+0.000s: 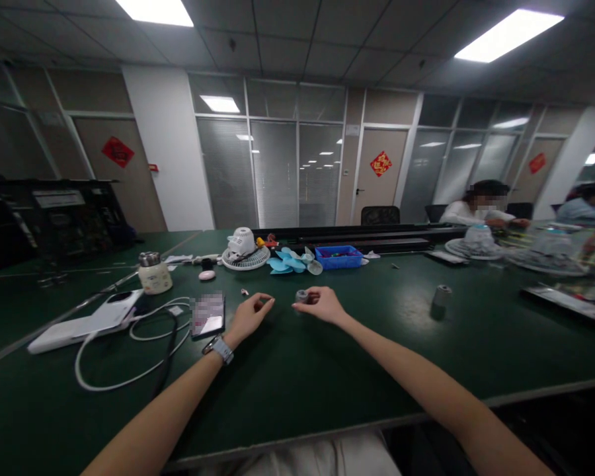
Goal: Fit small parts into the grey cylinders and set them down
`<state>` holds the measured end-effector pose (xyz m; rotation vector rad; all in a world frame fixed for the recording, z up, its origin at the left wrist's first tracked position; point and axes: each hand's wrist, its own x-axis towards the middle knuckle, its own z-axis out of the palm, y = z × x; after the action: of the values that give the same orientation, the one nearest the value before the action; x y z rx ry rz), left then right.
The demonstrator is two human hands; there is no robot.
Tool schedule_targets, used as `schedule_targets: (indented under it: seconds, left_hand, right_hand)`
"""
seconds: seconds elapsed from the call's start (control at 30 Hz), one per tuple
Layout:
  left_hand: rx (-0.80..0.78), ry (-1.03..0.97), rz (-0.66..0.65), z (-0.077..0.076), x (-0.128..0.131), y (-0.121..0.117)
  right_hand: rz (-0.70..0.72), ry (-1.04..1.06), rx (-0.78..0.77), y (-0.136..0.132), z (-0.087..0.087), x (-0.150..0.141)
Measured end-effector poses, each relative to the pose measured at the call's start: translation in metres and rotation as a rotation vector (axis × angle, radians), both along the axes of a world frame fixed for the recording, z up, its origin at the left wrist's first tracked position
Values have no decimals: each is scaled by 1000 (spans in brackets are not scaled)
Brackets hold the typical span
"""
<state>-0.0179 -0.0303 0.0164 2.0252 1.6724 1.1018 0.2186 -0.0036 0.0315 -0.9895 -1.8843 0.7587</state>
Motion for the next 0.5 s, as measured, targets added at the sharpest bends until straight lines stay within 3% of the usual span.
schedule_targets:
  seconds: [0.1,0.23,0.5]
  left_hand:
    - [62,-82,-148,11,15,-13]
    - [67,-50,-258,21,25,-23]
    - [94,6,-260,21,27,-22]
  right_hand:
    - [140,-9,-14,-24,-9,-32]
    - [172,-78,3,-34,-18,-32]
    - [126,-121,107,-32,-26,-29]
